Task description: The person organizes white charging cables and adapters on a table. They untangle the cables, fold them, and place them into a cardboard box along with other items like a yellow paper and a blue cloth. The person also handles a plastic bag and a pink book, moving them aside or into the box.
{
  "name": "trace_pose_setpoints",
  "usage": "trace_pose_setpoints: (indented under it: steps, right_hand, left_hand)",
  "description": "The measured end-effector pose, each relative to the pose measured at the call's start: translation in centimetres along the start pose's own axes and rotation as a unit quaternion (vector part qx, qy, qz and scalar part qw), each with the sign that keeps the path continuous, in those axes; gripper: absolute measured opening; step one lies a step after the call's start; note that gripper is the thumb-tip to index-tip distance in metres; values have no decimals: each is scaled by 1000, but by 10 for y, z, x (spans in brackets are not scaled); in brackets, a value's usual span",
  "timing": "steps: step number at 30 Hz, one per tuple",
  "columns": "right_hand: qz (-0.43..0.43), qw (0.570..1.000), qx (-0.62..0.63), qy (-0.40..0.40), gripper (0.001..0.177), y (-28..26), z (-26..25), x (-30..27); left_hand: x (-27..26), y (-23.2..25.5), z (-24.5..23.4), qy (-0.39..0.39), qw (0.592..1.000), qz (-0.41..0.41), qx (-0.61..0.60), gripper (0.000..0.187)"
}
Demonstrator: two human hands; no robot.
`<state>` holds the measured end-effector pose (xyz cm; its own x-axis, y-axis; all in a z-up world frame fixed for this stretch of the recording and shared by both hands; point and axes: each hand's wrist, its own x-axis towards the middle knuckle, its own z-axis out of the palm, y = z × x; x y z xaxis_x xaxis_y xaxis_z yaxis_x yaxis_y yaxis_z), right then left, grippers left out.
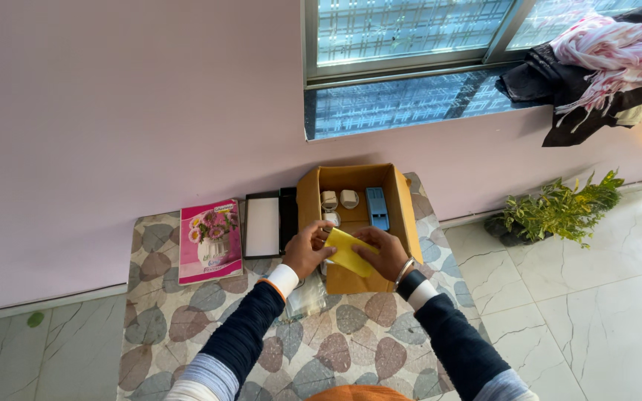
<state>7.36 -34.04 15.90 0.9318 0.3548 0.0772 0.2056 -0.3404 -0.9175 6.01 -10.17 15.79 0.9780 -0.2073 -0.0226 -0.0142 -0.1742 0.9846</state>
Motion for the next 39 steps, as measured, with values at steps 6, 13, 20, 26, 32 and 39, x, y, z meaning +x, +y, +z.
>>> trace_pose_setpoints:
  steps: [6, 13, 20, 26, 32, 39]
  right_hand:
    - [22, 999, 32, 10, 21, 32, -20, 12]
    - [55, 998, -25, -24, 18, 60, -30, 40]
    - [145, 984, -73, -78, 12, 105, -12, 61]
    - [246, 959, 5, -143, 6, 157, 19, 90]
    - [313, 919, 1, -241, 11, 182, 46, 105]
    - [146, 897, -257, -329, 39, 178, 47, 105]
  left_hand:
    - [50, -29, -4, 51, 985, -43, -156, 32]
    - [103, -17, 3, -5, 987, 55, 152, 10]
    - [132, -19, 32, -122, 837, 39, 532, 21]
    - [140, -81, 63, -178, 682, 22, 709, 28]
    - [141, -168, 89, -346, 576, -67, 738, 37]
    - [131, -181, 90, -400, 549, -127, 722, 45]
